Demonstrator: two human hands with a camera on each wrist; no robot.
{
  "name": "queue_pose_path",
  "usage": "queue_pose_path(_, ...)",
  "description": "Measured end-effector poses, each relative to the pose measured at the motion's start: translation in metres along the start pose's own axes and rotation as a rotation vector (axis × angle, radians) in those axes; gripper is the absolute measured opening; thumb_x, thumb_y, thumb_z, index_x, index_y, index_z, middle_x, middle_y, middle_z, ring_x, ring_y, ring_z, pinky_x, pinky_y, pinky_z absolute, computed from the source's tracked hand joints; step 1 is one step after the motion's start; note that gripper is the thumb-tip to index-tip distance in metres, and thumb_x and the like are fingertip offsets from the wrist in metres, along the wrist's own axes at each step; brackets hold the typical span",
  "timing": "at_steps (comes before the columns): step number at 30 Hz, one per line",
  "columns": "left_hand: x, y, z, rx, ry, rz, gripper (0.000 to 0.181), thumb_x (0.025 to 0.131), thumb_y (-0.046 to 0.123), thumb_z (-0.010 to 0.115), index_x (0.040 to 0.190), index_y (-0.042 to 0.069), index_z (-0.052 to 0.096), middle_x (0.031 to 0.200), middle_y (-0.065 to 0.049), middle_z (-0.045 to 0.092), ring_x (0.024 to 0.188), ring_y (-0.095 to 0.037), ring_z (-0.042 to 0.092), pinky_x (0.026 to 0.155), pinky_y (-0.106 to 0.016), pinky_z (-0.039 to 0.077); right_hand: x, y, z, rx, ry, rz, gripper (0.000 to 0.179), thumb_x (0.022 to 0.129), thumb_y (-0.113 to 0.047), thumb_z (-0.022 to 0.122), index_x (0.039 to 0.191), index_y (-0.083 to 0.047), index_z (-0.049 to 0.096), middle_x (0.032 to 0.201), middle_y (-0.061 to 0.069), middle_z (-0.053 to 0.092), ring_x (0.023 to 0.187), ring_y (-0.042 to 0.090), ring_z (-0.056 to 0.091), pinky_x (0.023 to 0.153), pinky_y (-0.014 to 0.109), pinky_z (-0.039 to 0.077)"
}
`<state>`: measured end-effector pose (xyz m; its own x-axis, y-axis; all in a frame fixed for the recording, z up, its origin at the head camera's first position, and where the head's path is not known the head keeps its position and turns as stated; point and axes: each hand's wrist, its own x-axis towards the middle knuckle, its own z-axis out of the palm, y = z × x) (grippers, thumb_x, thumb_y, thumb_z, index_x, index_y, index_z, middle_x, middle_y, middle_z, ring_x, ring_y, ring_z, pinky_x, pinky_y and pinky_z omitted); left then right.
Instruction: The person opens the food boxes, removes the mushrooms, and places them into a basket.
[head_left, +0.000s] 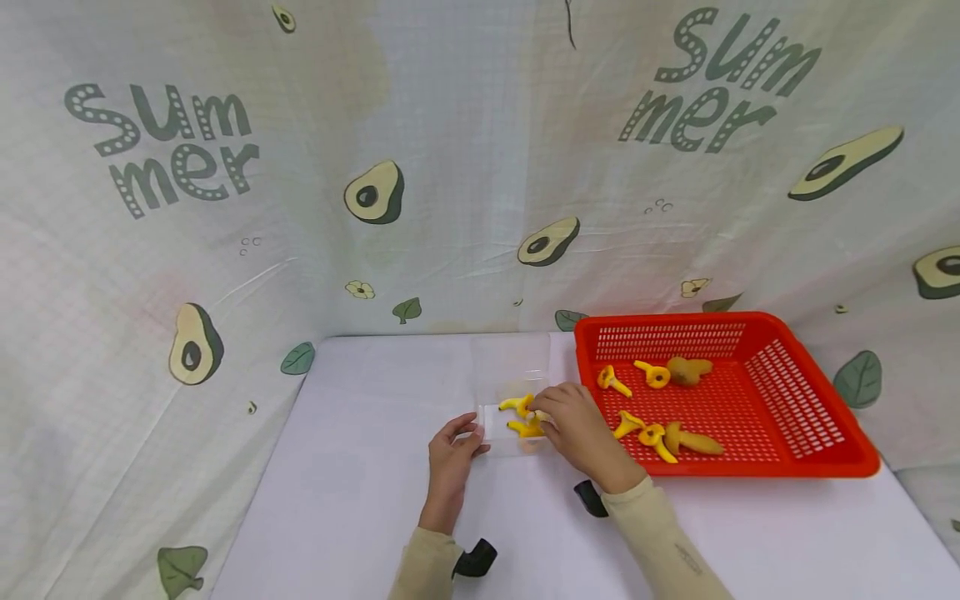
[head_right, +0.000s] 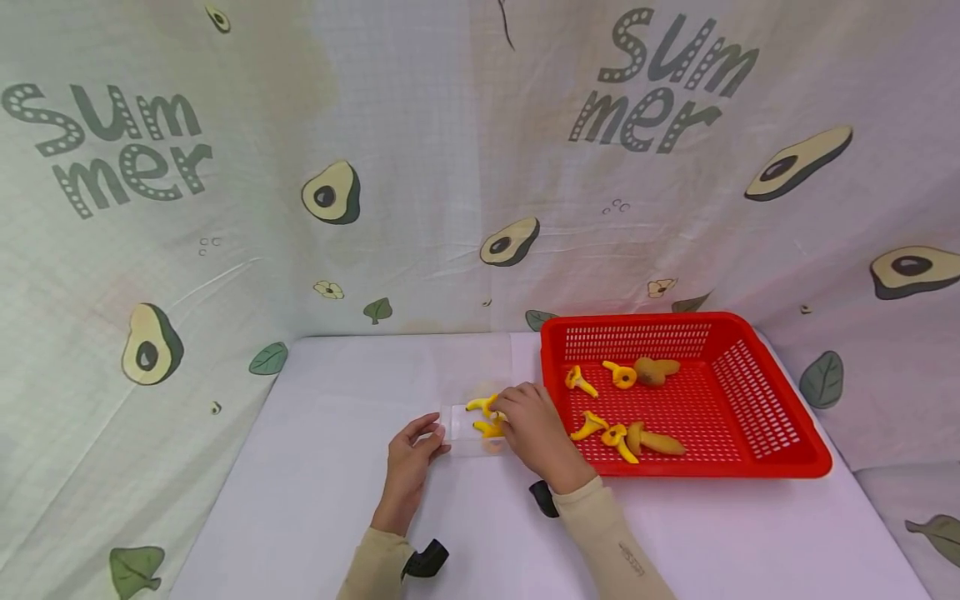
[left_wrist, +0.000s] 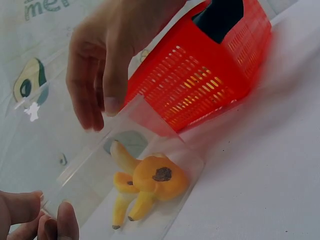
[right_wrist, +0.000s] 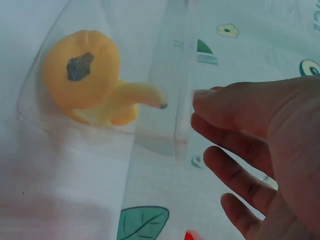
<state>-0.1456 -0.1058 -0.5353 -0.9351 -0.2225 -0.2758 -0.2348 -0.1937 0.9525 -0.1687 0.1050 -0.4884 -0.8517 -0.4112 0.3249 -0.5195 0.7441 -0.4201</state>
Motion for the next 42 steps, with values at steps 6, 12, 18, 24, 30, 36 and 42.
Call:
queue_pose_path(6,0.000,0.001,0.000,0.004,-0.004,0.006,0.039,0.098,-0.003,0.070,0.136,-0.011,0.062,0.111,-0.011,0.061,0.079,-0.014,0.062,0.074,-0.024,0.064,0.015,-0.003,0.010,-0.046,-0.079,0.045,0.023,0.081,-0.002,0.090,0.102,-0.008,0.083,0.105,0.007,0.078,0.106,0.030,0.061,0.107,0.051,0.047)
queue_pose_path(12,0.000,-0.003,-0.002,0.009,-0.011,0.014,0.039,0.099,-0.001,0.071,0.135,-0.011,0.063,0.111,-0.013,0.061,0.078,-0.015,0.063,0.074,-0.024,0.064,0.023,-0.005,0.017,-0.094,-0.140,0.105,0.019,0.082,-0.002,0.089,0.099,-0.009,0.085,0.097,0.006,0.079,0.100,0.029,0.061,0.110,0.051,0.045)
queue_pose_path(18,0.001,-0.005,-0.004,0.006,-0.013,0.033,0.037,0.098,-0.003,0.070,0.133,-0.013,0.063,0.110,-0.014,0.061,0.078,-0.015,0.062,0.073,-0.024,0.064,0.024,-0.006,0.018,-0.098,-0.120,0.099,0.016,0.082,-0.003,0.089,0.096,-0.010,0.085,0.095,0.005,0.079,0.098,0.028,0.061,0.110,0.052,0.045)
queue_pose_path(24,0.000,-0.005,-0.003,0.006,-0.016,0.026,0.037,0.097,-0.004,0.070,0.133,-0.012,0.063,0.109,-0.013,0.061,0.079,-0.015,0.063,0.074,-0.024,0.064,0.015,-0.009,0.009,-0.053,0.088,0.075,0.018,0.081,-0.003,0.091,0.094,-0.011,0.083,0.096,0.003,0.078,0.101,0.027,0.062,0.103,0.049,0.050)
queue_pose_path(30,-0.001,-0.005,-0.002,0.014,-0.016,0.002,0.038,0.098,-0.001,0.071,0.134,-0.011,0.063,0.111,-0.013,0.061,0.081,-0.016,0.062,0.075,-0.024,0.064,-0.002,-0.013,-0.014,0.060,0.337,0.022,0.026,0.076,0.000,0.093,0.097,-0.010,0.081,0.097,0.003,0.078,0.098,0.027,0.062,0.094,0.049,0.050)
queue_pose_path(36,0.000,-0.004,-0.001,0.026,-0.011,-0.009,0.038,0.099,-0.001,0.071,0.135,-0.009,0.064,0.114,-0.012,0.061,0.082,-0.017,0.062,0.075,-0.025,0.064,-0.022,-0.004,-0.043,0.099,0.445,0.068,0.029,0.075,0.004,0.092,0.099,-0.005,0.078,0.097,0.009,0.077,0.099,0.029,0.060,0.091,0.047,0.046)
queue_pose_path(42,0.001,-0.003,-0.002,0.034,-0.010,-0.011,0.037,0.099,0.000,0.071,0.135,-0.008,0.064,0.115,-0.013,0.062,0.081,-0.016,0.061,0.075,-0.024,0.064,-0.040,0.019,-0.067,0.091,0.518,0.103,0.033,0.073,0.012,0.090,0.101,0.002,0.076,0.097,0.017,0.077,0.100,0.035,0.060,0.092,0.049,0.042)
